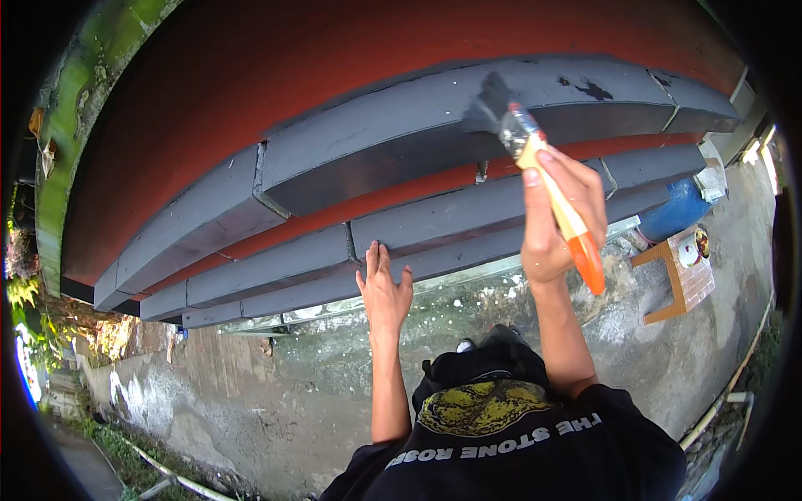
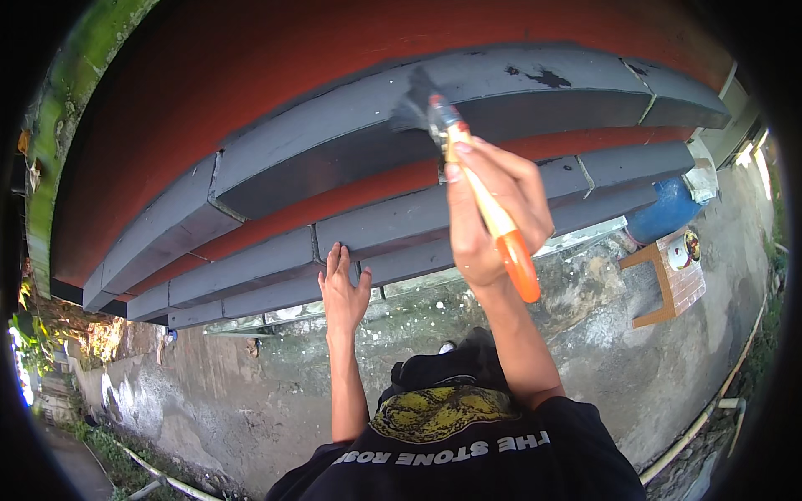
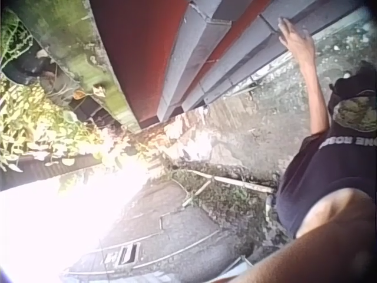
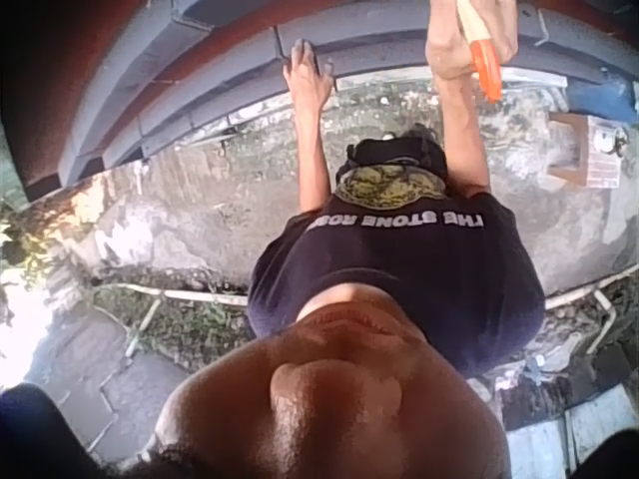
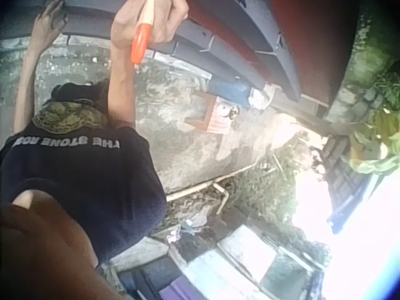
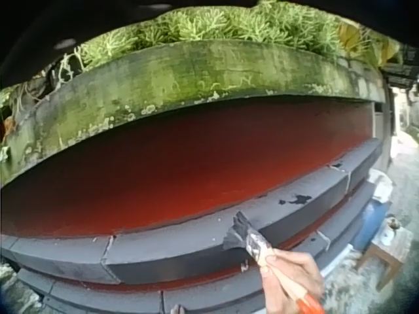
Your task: The person is painting a decorative stone-style wall using a paintbrush and dark paint.
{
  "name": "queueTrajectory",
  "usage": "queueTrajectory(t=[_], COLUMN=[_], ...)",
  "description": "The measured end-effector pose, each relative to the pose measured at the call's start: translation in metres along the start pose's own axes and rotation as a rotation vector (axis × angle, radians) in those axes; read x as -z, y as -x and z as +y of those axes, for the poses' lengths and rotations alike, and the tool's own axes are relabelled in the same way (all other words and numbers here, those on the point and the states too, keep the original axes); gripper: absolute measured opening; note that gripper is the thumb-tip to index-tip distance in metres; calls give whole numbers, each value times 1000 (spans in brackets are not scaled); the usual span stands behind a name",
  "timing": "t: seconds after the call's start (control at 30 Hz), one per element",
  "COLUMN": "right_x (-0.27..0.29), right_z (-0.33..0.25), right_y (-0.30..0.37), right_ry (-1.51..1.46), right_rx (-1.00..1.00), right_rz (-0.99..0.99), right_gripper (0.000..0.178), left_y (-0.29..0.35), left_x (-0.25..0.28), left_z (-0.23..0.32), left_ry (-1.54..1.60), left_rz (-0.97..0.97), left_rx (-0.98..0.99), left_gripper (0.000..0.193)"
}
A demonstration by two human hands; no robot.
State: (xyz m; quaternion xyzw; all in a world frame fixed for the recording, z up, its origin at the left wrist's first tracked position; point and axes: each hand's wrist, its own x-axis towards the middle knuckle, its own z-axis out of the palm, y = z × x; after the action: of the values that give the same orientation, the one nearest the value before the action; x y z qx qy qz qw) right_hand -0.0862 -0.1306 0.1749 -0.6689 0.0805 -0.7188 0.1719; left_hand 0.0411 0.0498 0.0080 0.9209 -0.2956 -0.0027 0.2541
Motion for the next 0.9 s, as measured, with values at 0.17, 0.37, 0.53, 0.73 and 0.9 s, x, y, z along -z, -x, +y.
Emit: queueTrajectory(t=[0.17,0.37,0.53,0.73,0.9], right_x=[11,7,6,17,77], right_z=[-3,9,-15,18,61], right_y=[16,14,19,23,2], right_ry=[-129,-31,-262,61,456], right_rx=[-60,-181,-112,-166,-142], right_rz=[-43,129,-31,93,300], right_gripper=[24,24,25,22,19], left_y=[-1,0,1,0,1], left_x=[-4,-6,-11,-9,-11], left_z=[3,3,7,7,8], left_ry=[-23,-43,-71,-40,-65], left_rz=[15,43,71,61,46], left_rx=[-11,-35,-21,-3,-6], left_gripper=[64,64,64,64,67])
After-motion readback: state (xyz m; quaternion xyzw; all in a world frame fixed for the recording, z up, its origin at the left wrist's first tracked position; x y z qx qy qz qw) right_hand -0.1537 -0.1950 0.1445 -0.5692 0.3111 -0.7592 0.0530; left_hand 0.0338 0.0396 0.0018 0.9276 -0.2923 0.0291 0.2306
